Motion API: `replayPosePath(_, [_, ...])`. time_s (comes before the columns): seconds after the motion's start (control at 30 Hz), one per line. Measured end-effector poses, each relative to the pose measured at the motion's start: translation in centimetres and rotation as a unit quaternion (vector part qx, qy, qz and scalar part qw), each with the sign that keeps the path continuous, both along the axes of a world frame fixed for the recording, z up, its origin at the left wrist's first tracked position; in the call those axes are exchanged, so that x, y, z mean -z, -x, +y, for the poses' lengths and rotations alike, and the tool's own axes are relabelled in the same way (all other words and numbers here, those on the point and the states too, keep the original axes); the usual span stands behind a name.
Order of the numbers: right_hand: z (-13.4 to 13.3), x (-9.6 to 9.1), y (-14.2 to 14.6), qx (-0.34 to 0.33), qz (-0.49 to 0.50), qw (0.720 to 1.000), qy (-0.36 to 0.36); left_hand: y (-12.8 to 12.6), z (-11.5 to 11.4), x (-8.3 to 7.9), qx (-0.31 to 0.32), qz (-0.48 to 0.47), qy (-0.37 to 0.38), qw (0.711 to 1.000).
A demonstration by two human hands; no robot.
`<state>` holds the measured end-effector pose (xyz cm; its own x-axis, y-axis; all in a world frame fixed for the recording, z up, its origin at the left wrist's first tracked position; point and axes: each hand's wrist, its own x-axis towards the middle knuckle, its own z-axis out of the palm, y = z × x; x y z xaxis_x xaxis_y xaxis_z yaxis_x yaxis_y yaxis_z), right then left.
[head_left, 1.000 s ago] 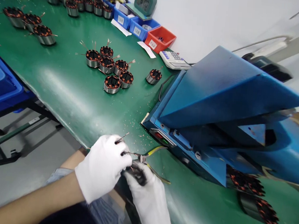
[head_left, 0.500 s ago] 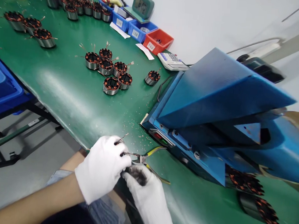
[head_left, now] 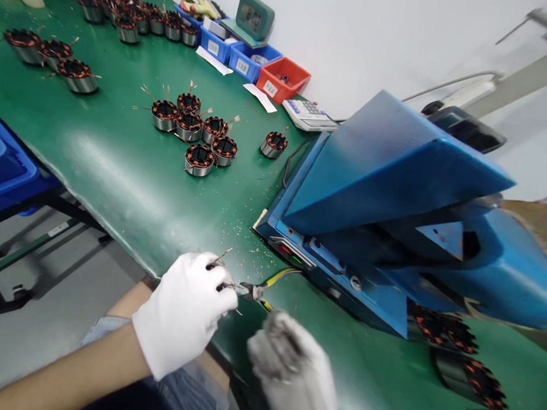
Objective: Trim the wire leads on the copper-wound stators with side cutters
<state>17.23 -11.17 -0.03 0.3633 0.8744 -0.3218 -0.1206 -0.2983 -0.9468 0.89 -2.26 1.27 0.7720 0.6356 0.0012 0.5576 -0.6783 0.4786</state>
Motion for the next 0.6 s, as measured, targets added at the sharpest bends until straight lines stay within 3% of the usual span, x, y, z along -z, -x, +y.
replayPosePath(0.03, [-0.2,-0.1,-1.2,0.018,-0.035,0.999,-0.005,0.0,0.0,0.1,0.001,-0.003,0.005,1.0])
replayPosePath(0.1, [-0.2,0.2,-3.6,0.025,-0.205,0.978,-0.008,0.0,0.0,0.2,-0.003,-0.011,0.013,1.0])
replayPosePath(0.17, [0.2,1.1,-5.6,-0.036,-0.399,0.916,-0.032,-0.1,-0.1,0.1,-0.007,-0.012,0.015,1.0])
replayPosePath(0.27, [1.5,2.6,-7.4,-0.207,-0.587,0.772,-0.126,-0.2,-0.1,-0.2,-0.003,0.004,0.023,1.0])
replayPosePath(0.33, [2.2,3.3,-8.0,-0.264,-0.677,0.671,-0.148,-0.3,-0.1,-0.5,-0.002,0.019,0.031,0.999])
replayPosePath(0.37, [2.3,3.5,-8.1,-0.255,-0.694,0.661,-0.127,-0.4,0.0,-0.7,-0.002,0.026,0.035,0.999])
replayPosePath(0.4, [2.3,3.6,-8.1,-0.232,-0.694,0.675,-0.094,-0.4,0.0,-0.7,0.0,0.031,0.039,0.999])
replayPosePath(0.6, [-1.0,2.7,-5.0,-0.057,-0.566,0.82,0.059,-0.5,-0.1,-0.6,-0.028,0.008,0.052,0.998])
